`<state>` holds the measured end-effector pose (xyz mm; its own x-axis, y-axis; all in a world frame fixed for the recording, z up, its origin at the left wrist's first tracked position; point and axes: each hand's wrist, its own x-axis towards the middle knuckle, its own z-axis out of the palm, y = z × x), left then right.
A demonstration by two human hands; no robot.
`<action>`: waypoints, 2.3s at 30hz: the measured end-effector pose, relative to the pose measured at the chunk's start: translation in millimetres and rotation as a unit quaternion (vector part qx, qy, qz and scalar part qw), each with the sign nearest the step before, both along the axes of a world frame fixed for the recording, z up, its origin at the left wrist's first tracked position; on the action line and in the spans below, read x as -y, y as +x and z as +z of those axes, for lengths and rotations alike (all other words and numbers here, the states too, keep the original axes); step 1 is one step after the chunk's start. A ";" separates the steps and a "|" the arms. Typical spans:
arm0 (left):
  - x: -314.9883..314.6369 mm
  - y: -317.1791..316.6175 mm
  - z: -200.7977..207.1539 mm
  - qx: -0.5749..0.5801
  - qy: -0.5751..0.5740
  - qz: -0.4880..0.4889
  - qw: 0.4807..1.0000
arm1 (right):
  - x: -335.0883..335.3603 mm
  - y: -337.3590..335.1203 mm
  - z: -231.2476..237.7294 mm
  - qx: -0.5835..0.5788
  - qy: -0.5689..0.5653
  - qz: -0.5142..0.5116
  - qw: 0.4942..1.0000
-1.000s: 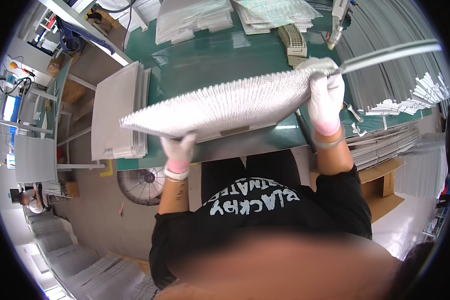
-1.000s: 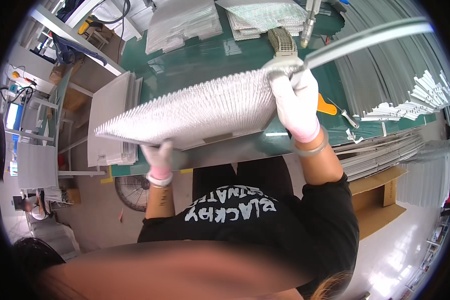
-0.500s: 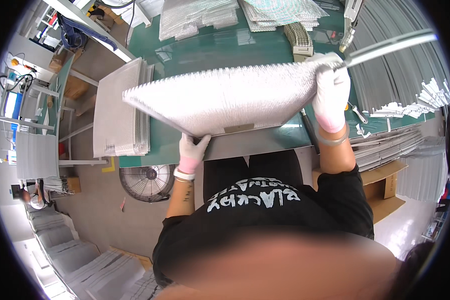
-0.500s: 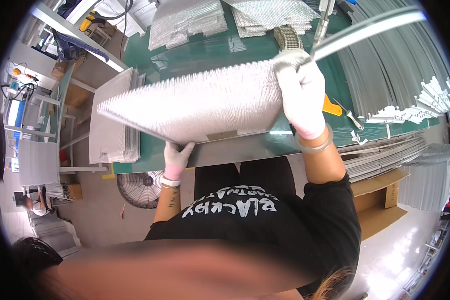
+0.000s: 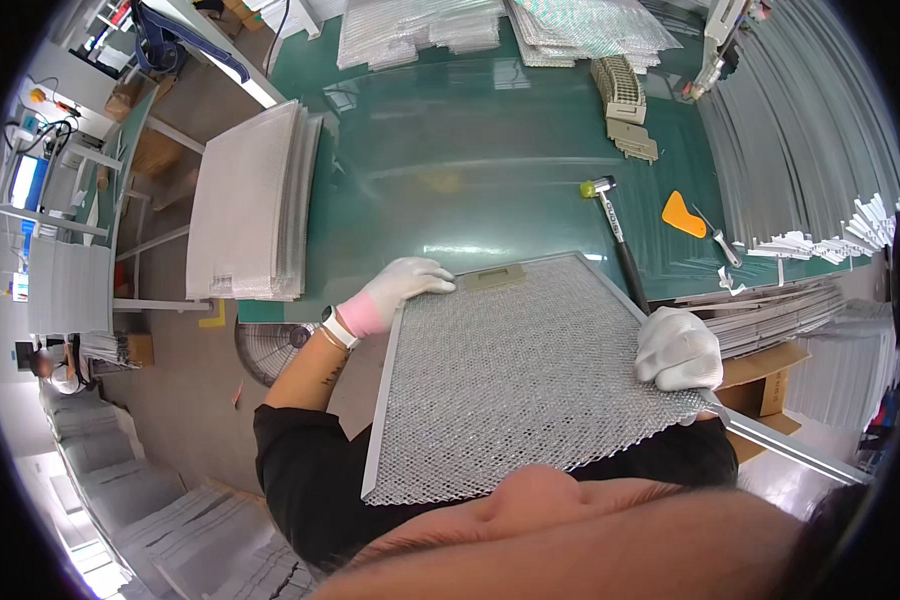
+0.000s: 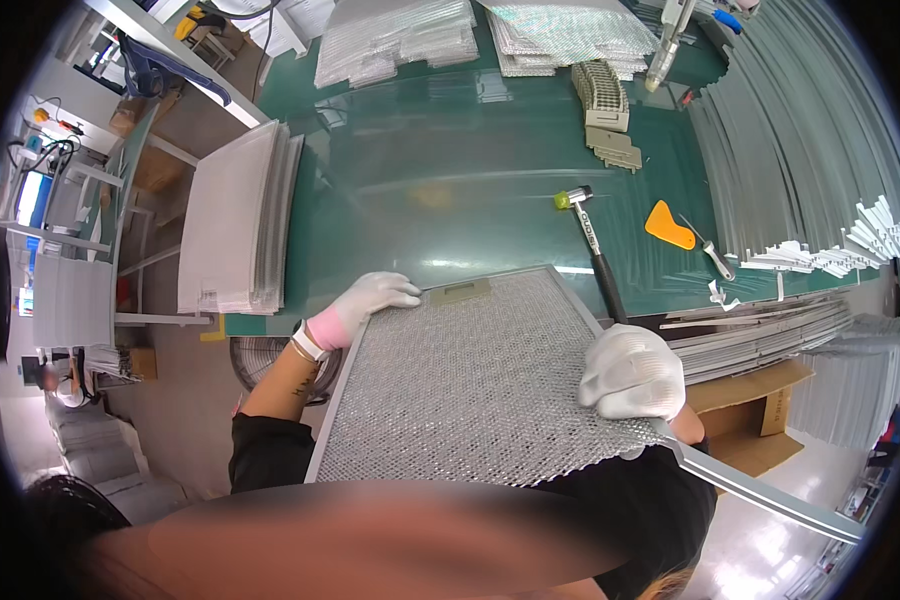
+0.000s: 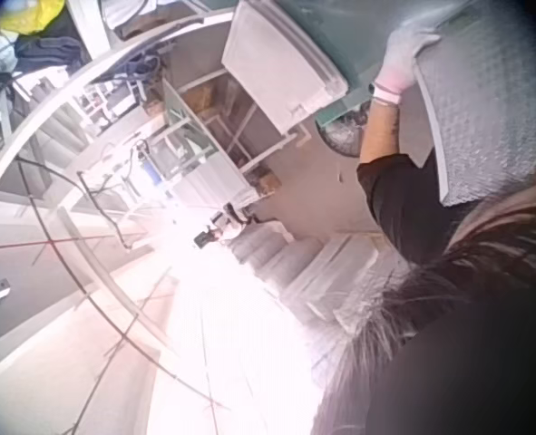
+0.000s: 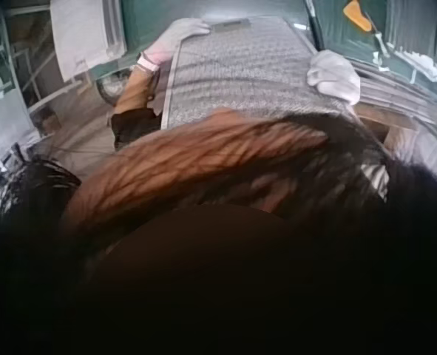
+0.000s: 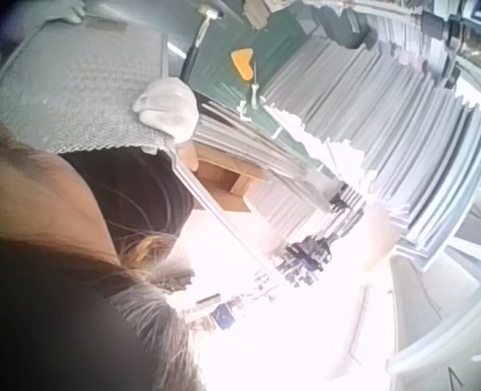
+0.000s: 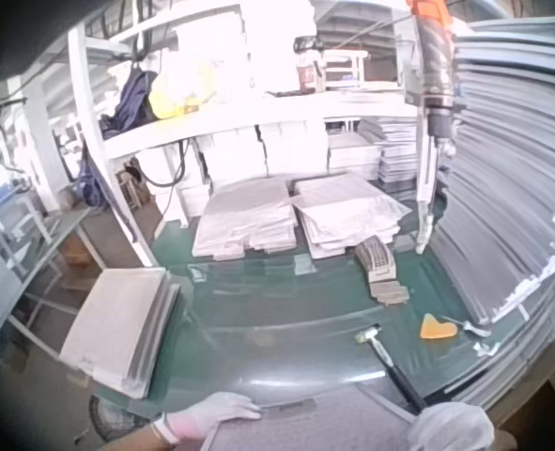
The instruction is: Assembling mesh filter panels by inserting mesh into frames and securing them with a mallet and power tools.
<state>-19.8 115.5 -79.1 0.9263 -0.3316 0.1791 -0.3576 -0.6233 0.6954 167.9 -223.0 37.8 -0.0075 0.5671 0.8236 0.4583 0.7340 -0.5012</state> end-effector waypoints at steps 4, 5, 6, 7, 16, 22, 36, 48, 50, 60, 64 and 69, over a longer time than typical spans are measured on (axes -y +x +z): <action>-7.2 -7.6 -19.3 -0.088 0.229 0.087 0.966 | 1.0 9.2 -3.6 0.015 -0.009 0.084 0.996; -1.1 -6.8 -7.4 -0.118 0.265 0.130 0.948 | 2.1 9.1 -5.9 -0.010 -0.019 0.059 0.998; 3.8 -7.7 5.7 -0.147 0.300 0.174 0.927 | 2.9 8.3 -6.7 -0.035 -0.029 0.034 0.998; 7.2 -12.8 19.6 -0.146 0.302 0.174 0.926 | 2.6 5.9 -5.4 -0.034 -0.026 0.034 0.999; 46.6 -8.4 137.2 0.369 -0.263 0.102 0.885 | -48.2 34.4 -4.0 -0.214 -0.009 -0.165 0.963; 24.0 5.9 117.2 0.421 -0.310 0.210 0.826 | -64.4 32.7 8.0 -0.240 -0.034 -0.245 0.939; 39.6 -4.0 117.6 0.400 -0.288 0.133 0.860 | -56.6 25.3 0.9 -0.254 0.002 -0.173 0.952; 6.7 -50.4 -5.8 -0.104 0.255 0.357 0.892 | -0.9 -6.9 4.7 -0.007 -0.106 -0.025 0.994; 3.7 -43.5 -5.3 -0.094 0.258 0.327 0.904 | -2.0 -6.3 4.1 -0.010 -0.108 -0.030 0.994; -13.8 -37.8 -34.7 -0.079 0.217 0.287 0.930 | -10.4 -4.8 12.9 -0.019 -0.129 -0.027 0.991; -16.5 -35.6 -39.2 -0.038 0.146 0.269 0.951 | -12.9 -13.1 4.3 -0.075 -0.086 -0.072 0.991; -9.4 -38.4 -32.5 -0.037 0.144 0.281 0.948 | -20.8 -18.6 -13.3 -0.191 -0.019 -0.104 0.976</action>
<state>-58.2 124.9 -111.6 0.9776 0.1934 0.0830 0.1311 -0.8682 0.4785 149.3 -202.2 24.5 0.4140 0.5539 0.7223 0.3697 0.6228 -0.6895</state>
